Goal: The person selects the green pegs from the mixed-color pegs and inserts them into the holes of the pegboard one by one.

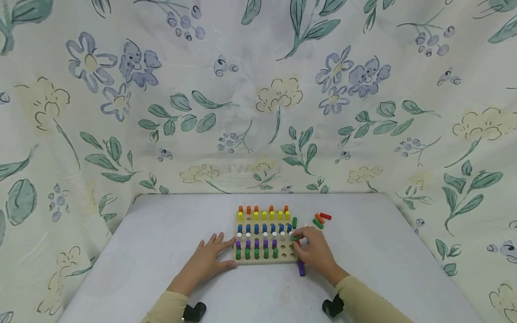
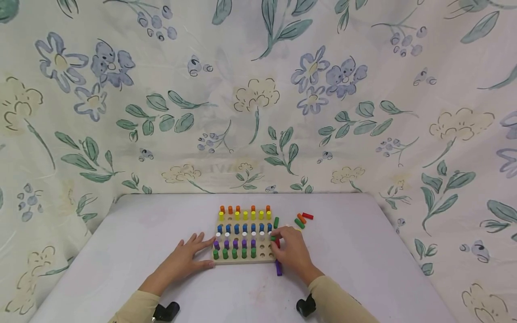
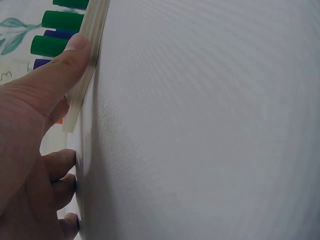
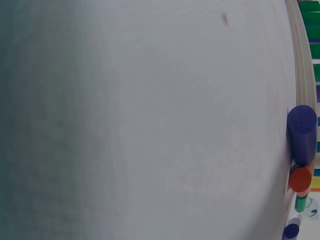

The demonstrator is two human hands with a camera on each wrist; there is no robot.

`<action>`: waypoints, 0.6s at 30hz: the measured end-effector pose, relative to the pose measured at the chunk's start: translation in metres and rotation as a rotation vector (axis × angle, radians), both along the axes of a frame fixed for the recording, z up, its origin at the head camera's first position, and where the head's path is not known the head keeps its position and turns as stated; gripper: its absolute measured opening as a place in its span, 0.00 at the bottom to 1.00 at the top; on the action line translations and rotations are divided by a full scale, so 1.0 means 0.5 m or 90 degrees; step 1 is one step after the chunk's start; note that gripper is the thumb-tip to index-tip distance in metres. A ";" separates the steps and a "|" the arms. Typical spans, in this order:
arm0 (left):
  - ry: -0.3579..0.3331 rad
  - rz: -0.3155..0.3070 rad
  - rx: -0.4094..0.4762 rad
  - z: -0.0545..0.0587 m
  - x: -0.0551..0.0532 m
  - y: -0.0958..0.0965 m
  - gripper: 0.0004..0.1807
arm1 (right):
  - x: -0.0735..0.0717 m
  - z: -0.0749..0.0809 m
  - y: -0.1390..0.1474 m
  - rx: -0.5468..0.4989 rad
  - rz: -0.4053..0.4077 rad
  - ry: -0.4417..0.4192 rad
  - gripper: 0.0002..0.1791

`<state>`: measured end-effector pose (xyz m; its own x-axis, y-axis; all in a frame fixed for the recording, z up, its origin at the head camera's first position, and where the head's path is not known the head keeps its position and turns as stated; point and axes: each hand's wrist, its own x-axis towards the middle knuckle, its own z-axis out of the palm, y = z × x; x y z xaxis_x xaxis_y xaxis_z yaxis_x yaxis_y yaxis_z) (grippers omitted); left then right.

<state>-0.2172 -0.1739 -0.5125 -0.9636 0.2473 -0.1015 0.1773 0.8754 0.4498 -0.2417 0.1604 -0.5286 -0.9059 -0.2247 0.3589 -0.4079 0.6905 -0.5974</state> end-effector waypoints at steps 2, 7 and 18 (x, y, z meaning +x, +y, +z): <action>-0.001 0.000 -0.001 0.000 0.000 0.000 0.46 | 0.002 0.000 -0.002 0.000 0.002 -0.003 0.12; 0.001 -0.001 -0.001 0.000 0.001 0.000 0.45 | 0.003 0.002 -0.007 0.013 0.004 -0.013 0.12; -0.003 0.002 0.001 0.000 0.000 0.000 0.46 | 0.012 0.013 -0.013 0.007 0.037 -0.029 0.12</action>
